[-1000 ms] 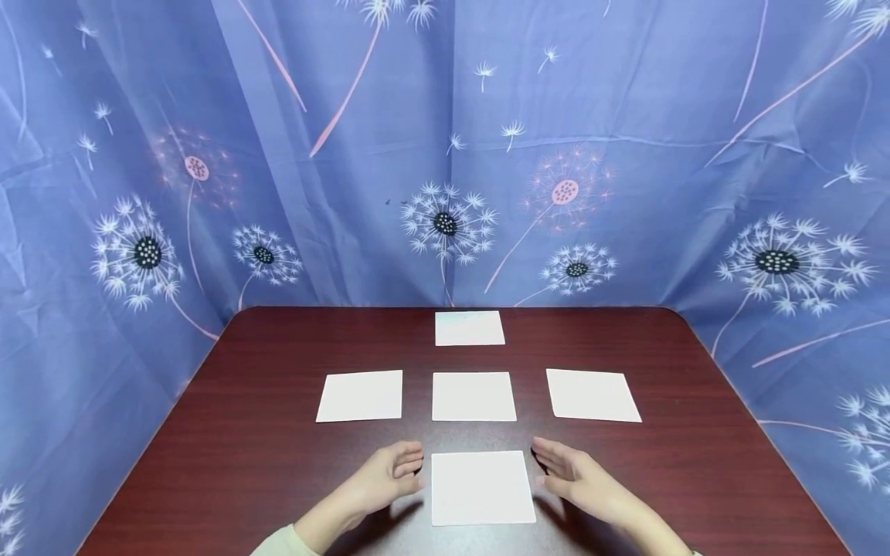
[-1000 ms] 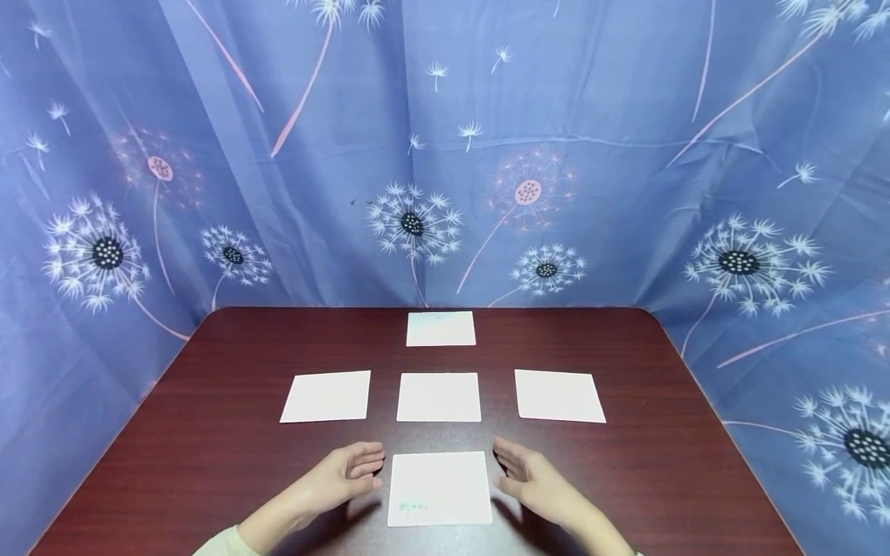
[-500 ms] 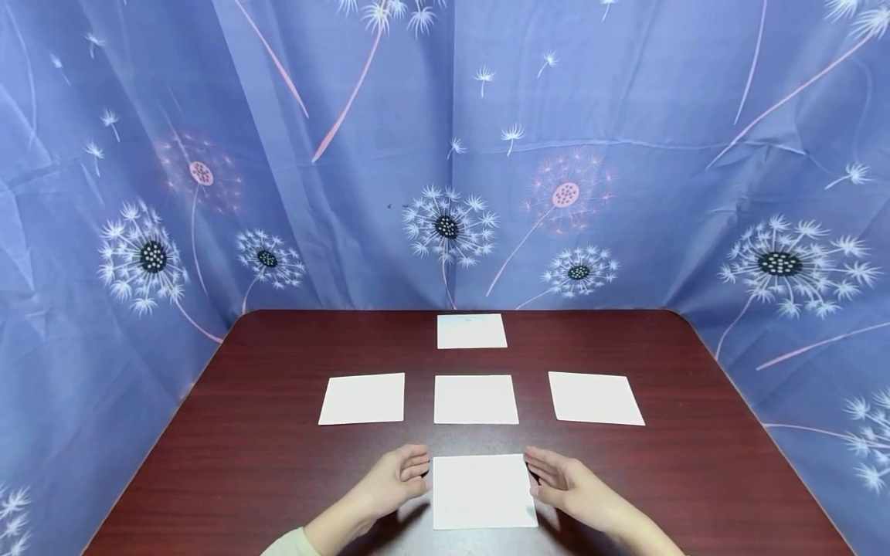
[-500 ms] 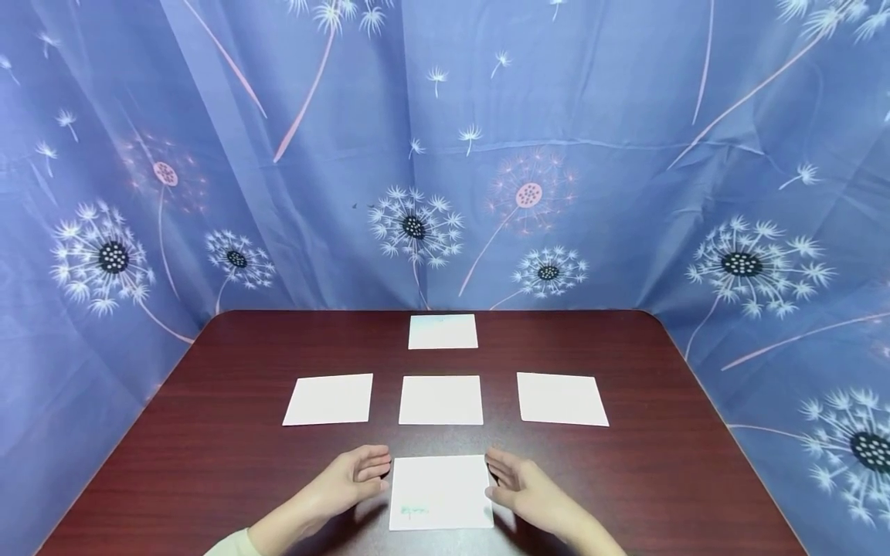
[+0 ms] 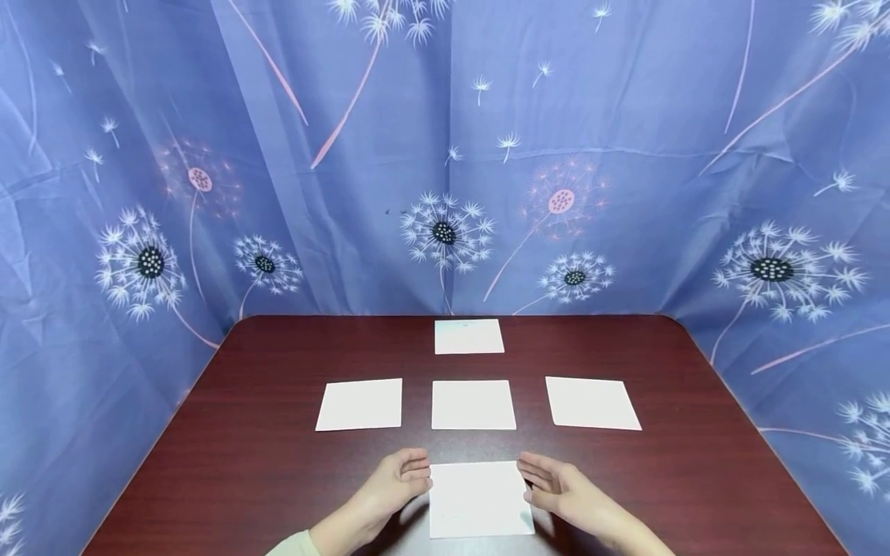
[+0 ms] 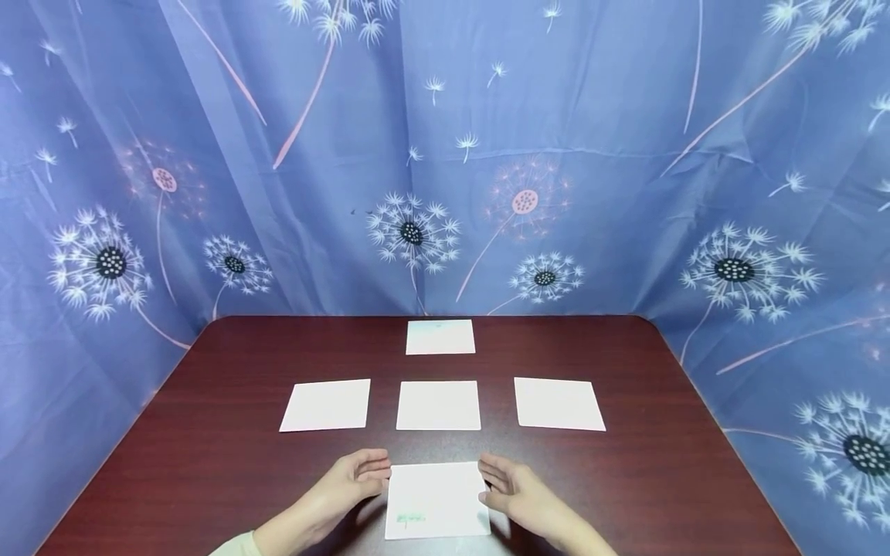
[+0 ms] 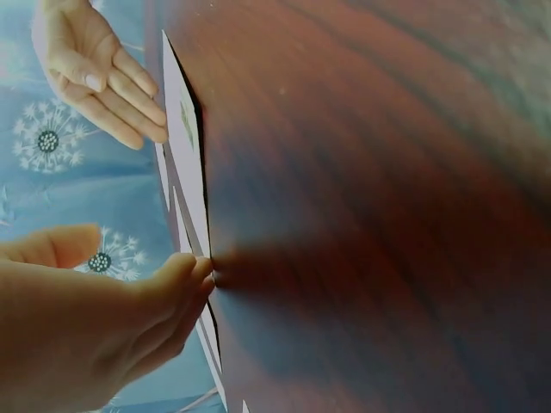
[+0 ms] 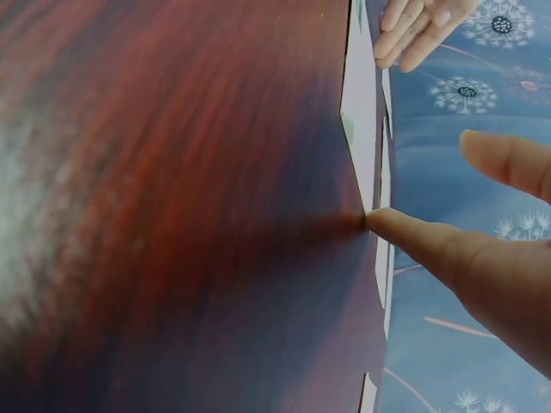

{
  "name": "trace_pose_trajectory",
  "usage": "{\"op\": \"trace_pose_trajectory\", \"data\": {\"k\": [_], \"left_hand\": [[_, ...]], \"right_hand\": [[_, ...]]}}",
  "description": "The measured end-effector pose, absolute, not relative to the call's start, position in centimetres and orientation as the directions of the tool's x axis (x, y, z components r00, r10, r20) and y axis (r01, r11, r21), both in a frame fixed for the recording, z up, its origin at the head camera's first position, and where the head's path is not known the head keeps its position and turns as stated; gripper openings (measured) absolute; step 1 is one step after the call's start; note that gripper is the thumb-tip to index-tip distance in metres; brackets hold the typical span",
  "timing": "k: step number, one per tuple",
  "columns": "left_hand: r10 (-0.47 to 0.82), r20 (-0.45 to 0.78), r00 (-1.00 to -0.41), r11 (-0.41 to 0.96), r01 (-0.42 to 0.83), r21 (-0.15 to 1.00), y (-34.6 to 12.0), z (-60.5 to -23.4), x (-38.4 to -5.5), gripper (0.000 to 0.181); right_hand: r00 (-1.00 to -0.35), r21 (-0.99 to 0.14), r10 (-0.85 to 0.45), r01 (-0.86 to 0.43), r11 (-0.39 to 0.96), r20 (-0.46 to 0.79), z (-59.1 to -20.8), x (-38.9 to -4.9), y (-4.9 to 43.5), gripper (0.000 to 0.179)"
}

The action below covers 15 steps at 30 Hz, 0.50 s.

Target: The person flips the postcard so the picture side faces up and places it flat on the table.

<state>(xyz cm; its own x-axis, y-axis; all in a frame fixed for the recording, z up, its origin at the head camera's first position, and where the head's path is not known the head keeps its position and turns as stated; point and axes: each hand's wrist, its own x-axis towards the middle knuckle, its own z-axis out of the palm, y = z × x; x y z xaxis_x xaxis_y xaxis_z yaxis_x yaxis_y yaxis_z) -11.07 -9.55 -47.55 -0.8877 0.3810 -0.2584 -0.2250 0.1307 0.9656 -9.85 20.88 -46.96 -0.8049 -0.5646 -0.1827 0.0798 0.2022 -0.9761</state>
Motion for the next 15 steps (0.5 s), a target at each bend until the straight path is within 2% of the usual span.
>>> {"op": "trace_pose_trajectory", "data": {"k": [6,15], "left_hand": [[0.317,-0.252,-0.915,0.130,-0.221,0.967,-9.3,-48.0,-11.3,0.051],[0.280,-0.282,-0.918,0.107,-0.262,0.959,-9.2,-47.9,-12.3,0.052]], "right_hand": [[-0.837,-0.970,-0.502,0.126,0.208,-0.216,-46.8,-9.5,20.7,0.067],[-0.876,-0.963,-0.421,0.150,0.223,-0.235,-46.8,-9.9,20.4,0.061]]}}
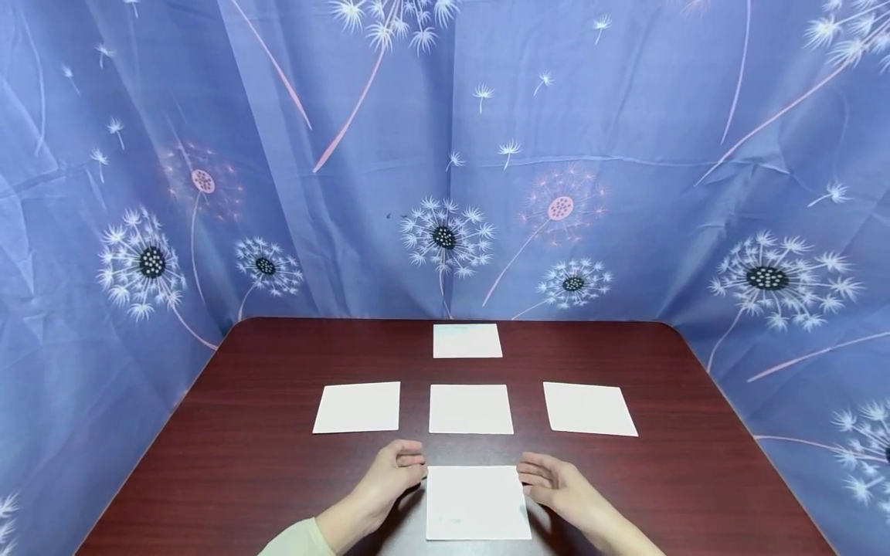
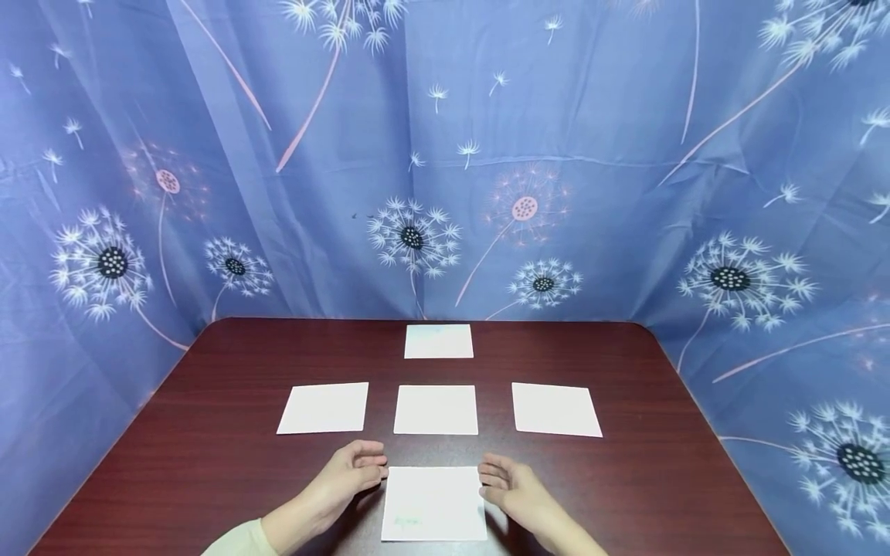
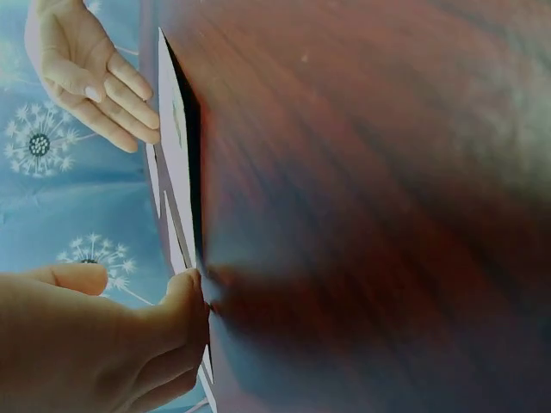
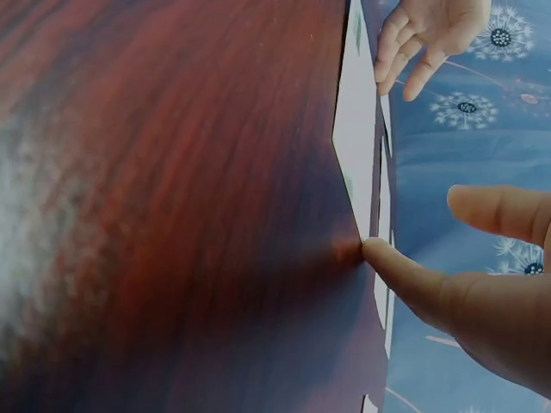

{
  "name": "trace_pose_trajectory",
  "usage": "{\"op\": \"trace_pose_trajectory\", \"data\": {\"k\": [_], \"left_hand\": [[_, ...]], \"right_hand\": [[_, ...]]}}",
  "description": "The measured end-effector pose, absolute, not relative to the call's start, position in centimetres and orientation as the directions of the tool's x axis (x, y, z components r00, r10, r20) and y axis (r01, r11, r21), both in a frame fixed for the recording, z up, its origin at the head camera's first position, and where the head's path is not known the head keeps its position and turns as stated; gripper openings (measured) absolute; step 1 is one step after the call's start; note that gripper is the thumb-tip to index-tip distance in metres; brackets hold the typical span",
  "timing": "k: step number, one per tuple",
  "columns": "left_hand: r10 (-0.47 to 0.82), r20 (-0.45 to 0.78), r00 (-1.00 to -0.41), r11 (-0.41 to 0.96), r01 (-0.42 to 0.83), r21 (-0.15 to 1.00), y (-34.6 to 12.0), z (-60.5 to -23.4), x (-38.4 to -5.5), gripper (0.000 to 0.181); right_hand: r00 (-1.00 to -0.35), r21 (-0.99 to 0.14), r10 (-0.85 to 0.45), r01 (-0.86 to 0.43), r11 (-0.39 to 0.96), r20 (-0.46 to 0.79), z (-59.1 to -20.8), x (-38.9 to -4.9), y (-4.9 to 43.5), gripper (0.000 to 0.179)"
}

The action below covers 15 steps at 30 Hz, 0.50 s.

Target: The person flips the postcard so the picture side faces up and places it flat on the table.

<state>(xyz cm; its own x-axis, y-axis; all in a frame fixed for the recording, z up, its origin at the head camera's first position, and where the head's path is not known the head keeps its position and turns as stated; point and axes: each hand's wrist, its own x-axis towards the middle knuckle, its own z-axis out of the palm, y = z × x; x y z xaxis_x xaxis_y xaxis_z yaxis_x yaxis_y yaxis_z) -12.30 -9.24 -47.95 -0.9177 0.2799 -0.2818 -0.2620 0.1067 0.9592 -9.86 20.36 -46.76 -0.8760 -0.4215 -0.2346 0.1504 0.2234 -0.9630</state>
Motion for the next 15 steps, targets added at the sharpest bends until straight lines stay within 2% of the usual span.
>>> {"op": "trace_pose_trajectory", "data": {"k": [15], "left_hand": [[0.272,-0.237,-0.933,0.074,-0.225,0.971,-8.63,-48.59,-13.11,0.047]], "right_hand": [[-0.924,-0.959,-0.295,0.181,0.220,-0.242,-46.93,-10.28,19.87,0.059]]}}
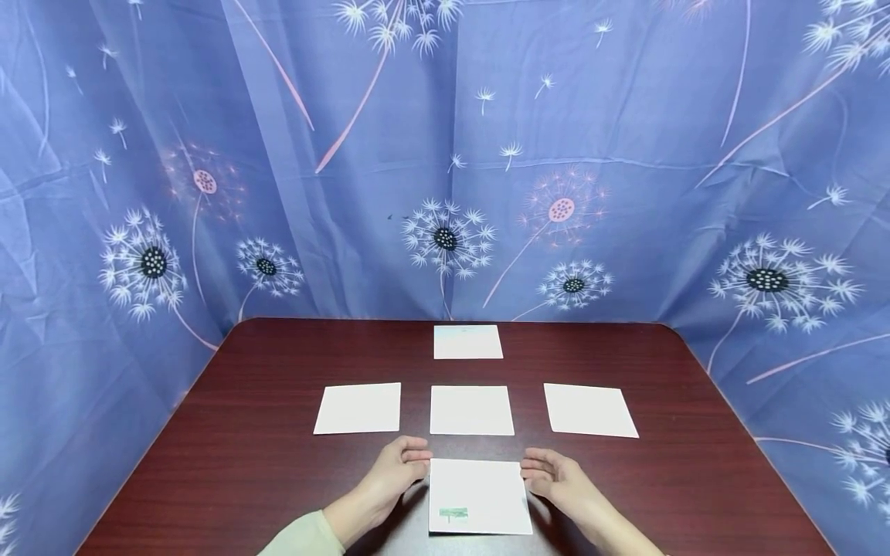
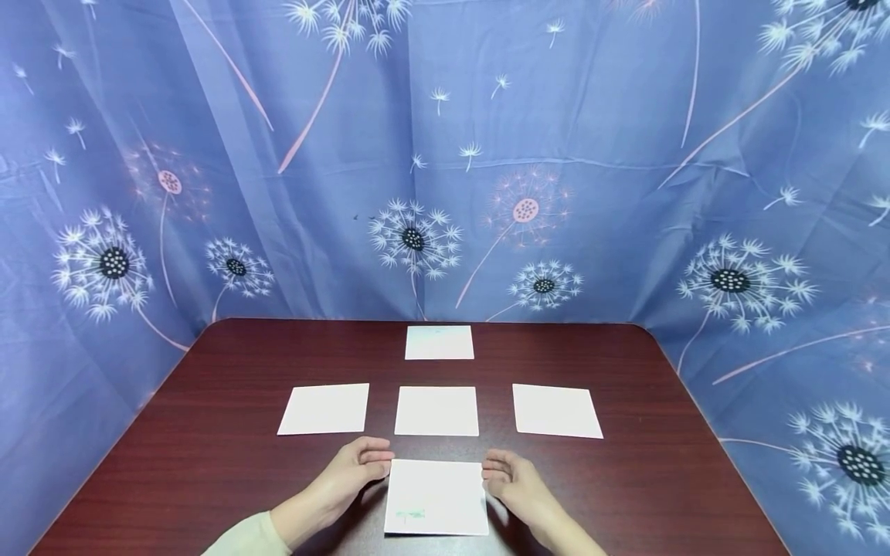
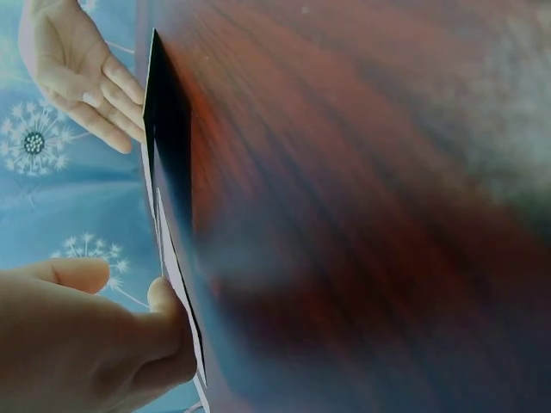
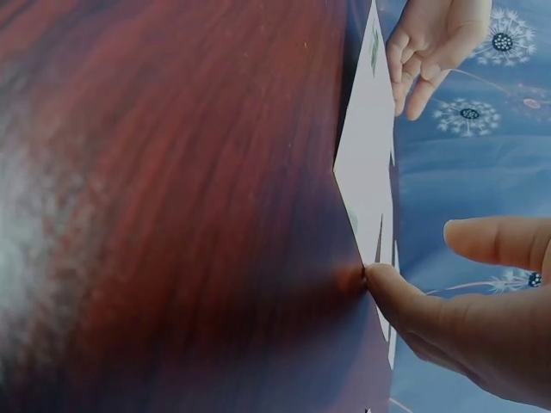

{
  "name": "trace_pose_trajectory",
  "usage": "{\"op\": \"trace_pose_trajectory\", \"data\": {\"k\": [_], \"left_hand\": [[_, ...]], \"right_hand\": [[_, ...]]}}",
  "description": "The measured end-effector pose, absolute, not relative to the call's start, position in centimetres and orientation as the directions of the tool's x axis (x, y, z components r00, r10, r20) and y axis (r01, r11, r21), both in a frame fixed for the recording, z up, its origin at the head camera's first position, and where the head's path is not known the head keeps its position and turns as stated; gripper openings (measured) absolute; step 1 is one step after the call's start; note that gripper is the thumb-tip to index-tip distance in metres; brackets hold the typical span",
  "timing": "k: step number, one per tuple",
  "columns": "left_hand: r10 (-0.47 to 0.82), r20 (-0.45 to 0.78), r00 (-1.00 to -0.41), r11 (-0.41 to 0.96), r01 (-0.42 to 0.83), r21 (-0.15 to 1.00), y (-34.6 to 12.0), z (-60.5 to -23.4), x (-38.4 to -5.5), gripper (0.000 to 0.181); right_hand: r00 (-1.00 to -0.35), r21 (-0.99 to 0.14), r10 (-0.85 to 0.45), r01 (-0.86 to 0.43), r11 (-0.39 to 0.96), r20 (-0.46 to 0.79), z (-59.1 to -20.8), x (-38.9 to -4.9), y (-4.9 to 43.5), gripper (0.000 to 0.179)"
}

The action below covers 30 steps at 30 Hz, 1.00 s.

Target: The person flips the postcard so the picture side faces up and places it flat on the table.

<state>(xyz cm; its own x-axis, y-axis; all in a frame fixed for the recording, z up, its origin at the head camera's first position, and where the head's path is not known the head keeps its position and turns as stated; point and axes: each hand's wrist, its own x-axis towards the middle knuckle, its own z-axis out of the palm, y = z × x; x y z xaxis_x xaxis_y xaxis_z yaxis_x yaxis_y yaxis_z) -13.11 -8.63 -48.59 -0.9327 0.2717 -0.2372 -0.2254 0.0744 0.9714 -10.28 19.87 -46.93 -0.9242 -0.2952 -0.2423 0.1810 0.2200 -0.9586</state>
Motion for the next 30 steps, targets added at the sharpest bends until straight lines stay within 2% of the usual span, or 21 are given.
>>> {"op": "trace_pose_trajectory", "data": {"k": [6,11,16,21,27,30], "left_hand": [[0.275,-0.238,-0.932,0.053,-0.232,0.971,-8.1,-48.3,-13.0,0.052],[0.273,-0.253,-0.928,0.107,-0.232,0.967,-7.6,-48.3,-12.9,0.056],[0.261,-0.245,-0.934,0.183,-0.201,0.962,-7.4,-48.2,-12.8,0.040],[0.260,-0.222,-0.940,0.175,-0.181,0.968,-7.4,-48.5,-12.9,0.023],[0.294,-0.234,-0.927,0.097,-0.214,0.972,-7.8,-48.3,-13.0,0.022],[0.293,-0.223,-0.930,0.063,-0.214,0.975,-8.1,-48.2,-13.0,0.024]], "right_hand": [[-0.935,-0.960,-0.259,0.193,0.203,-0.243,-47.2,-10.4,19.6,0.057],[-0.938,-0.957,-0.239,0.203,0.207,-0.251,-47.4,-10.5,19.4,0.057],[-0.945,-0.946,-0.205,0.198,0.256,-0.253,-47.5,-10.4,19.3,0.055],[-0.956,-0.930,-0.163,0.181,0.319,-0.242,-47.4,-10.4,19.5,0.049],[-0.949,-0.946,-0.213,0.170,0.277,-0.233,-47.5,-10.6,19.9,0.025],[-0.948,-0.957,-0.220,0.180,0.227,-0.231,-47.5,-10.7,20.0,0.023]]}}
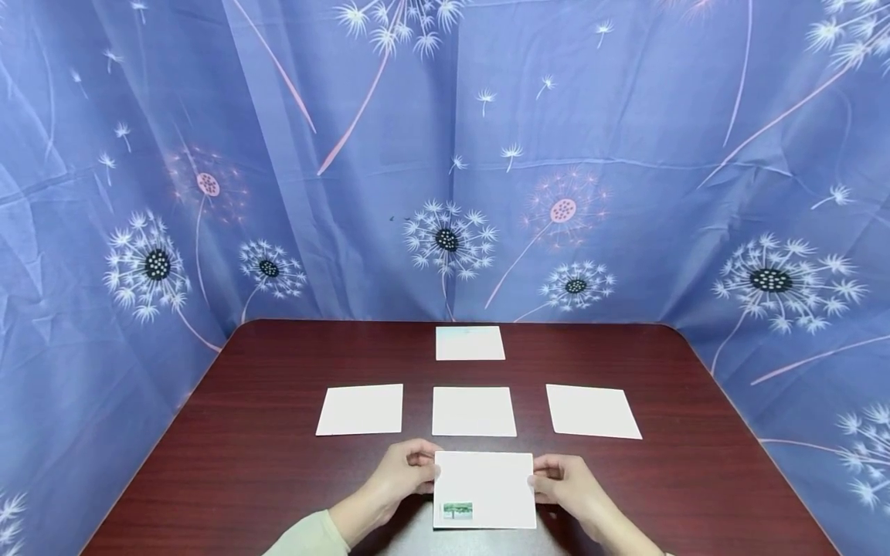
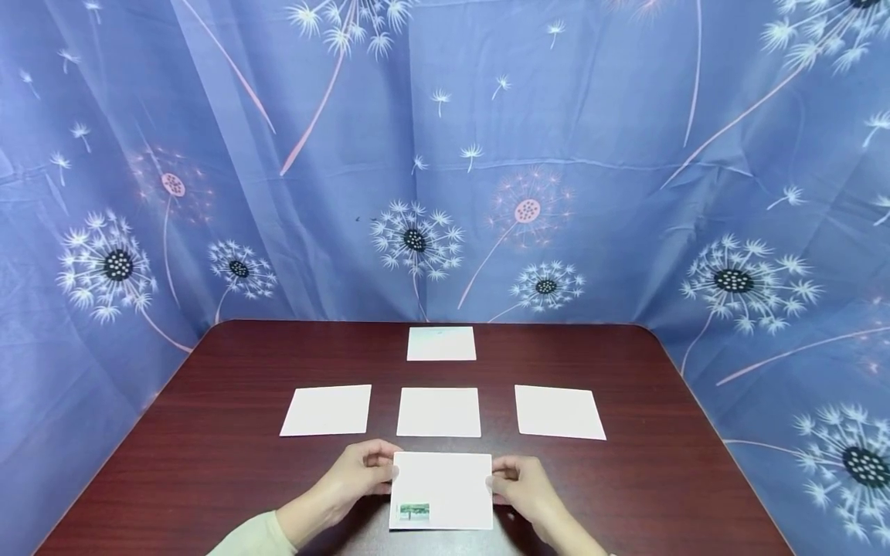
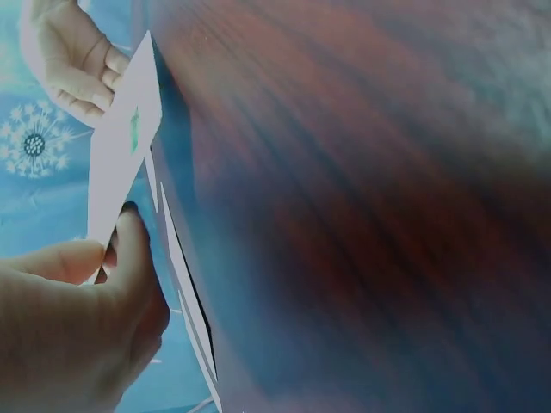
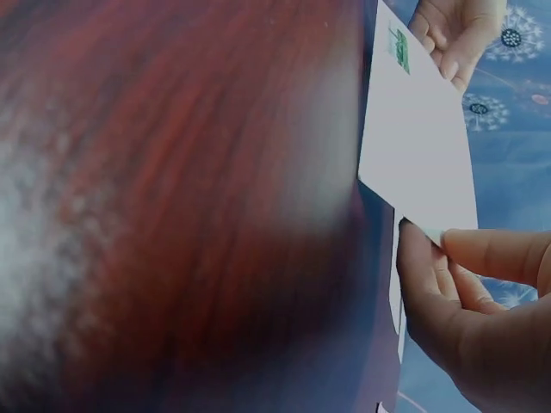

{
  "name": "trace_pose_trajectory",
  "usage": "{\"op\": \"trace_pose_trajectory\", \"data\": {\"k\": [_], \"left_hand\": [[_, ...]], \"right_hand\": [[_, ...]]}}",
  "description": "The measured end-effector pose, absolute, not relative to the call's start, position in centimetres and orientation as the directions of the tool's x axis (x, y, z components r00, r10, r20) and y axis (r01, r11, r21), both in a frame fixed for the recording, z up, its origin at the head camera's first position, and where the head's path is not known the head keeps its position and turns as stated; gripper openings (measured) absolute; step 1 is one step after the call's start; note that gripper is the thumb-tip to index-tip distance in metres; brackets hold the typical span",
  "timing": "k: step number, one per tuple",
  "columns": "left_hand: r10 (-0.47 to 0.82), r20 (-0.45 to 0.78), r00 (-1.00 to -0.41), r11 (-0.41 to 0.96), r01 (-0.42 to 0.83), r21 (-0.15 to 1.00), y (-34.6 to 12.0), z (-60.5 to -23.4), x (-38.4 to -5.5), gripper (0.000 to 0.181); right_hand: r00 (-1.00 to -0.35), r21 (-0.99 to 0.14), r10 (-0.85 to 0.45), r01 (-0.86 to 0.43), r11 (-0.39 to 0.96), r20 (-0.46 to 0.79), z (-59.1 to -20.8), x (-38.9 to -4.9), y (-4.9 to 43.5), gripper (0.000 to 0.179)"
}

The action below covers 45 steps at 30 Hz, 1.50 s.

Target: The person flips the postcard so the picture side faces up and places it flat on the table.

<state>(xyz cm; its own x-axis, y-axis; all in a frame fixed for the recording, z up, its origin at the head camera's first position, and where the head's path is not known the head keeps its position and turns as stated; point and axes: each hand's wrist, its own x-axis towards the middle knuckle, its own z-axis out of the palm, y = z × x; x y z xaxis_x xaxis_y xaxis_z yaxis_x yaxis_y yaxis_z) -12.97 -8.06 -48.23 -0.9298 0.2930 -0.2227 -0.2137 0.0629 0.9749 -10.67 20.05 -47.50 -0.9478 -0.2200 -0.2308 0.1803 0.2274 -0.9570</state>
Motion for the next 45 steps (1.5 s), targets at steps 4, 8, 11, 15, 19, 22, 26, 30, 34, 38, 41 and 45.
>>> {"op": "trace_pose_trajectory", "data": {"k": [4,8,11,15,19,22,26,30,34,38,41,45], "left_hand": [[0.277,-0.218,-0.936,0.027,-0.220,0.975,-8.3,-48.1,-13.0,0.019],[0.276,-0.224,-0.935,-0.001,-0.233,0.972,-8.4,-47.9,-13.2,0.016],[0.278,-0.215,-0.936,-0.007,-0.225,0.974,-8.5,-47.6,-13.4,0.018],[0.281,-0.201,-0.938,-0.044,-0.222,0.974,-8.7,-47.1,-13.5,0.023],[0.288,-0.182,-0.940,-0.076,-0.211,0.974,-8.8,-46.6,-13.4,0.027],[0.305,-0.175,-0.936,-0.075,-0.206,0.976,-8.9,-46.4,-13.3,0.027],[0.317,-0.162,-0.935,-0.060,-0.190,0.980,-9.0,-46.3,-13.2,0.026],[0.289,-0.153,-0.945,-0.011,-0.163,0.987,-8.9,-46.5,-13.3,0.023],[0.279,-0.139,-0.950,0.051,-0.130,0.990,-8.7,-46.7,-13.3,0.027],[0.303,-0.122,-0.945,0.071,-0.106,0.992,-8.6,-46.9,-13.3,0.055],[0.335,-0.117,-0.935,0.085,-0.094,0.992,-8.6,-46.8,-13.4,0.066],[0.360,-0.127,-0.924,0.121,-0.089,0.989,-8.6,-46.7,-13.6,0.068]], "right_hand": [[-0.954,-0.962,-0.194,0.190,0.195,-0.227,-47.2,-10.8,20.3,0.028],[-0.967,-0.964,-0.132,0.194,0.183,-0.220,-46.5,-11.0,20.5,0.031],[-0.977,-0.968,-0.080,0.184,0.173,-0.200,-46.1,-11.1,20.6,0.032],[-0.984,-0.968,-0.017,0.169,0.188,-0.176,-46.0,-11.1,20.7,0.031],[-0.986,-0.969,0.020,0.168,0.183,-0.167,-45.8,-10.8,20.8,0.030],[-0.988,-0.975,0.016,0.155,0.162,-0.154,-45.6,-10.7,20.9,0.028],[-0.994,-0.982,-0.004,0.107,0.158,-0.110,-45.5,-10.5,20.8,0.026],[-0.994,-0.981,0.005,0.110,0.161,-0.110,-45.4,-10.5,20.6,0.025],[-0.986,-0.973,0.026,0.165,0.163,-0.163,-45.4,-10.5,20.3,0.028],[-0.986,-0.977,-0.012,0.164,0.137,-0.168,-45.7,-10.7,20.2,0.041],[-0.984,-0.980,-0.063,0.156,0.123,-0.165,-45.8,-10.8,20.2,0.055],[-0.980,-0.981,-0.116,0.146,0.127,-0.161,-46.0,-10.9,20.2,0.064]]}}
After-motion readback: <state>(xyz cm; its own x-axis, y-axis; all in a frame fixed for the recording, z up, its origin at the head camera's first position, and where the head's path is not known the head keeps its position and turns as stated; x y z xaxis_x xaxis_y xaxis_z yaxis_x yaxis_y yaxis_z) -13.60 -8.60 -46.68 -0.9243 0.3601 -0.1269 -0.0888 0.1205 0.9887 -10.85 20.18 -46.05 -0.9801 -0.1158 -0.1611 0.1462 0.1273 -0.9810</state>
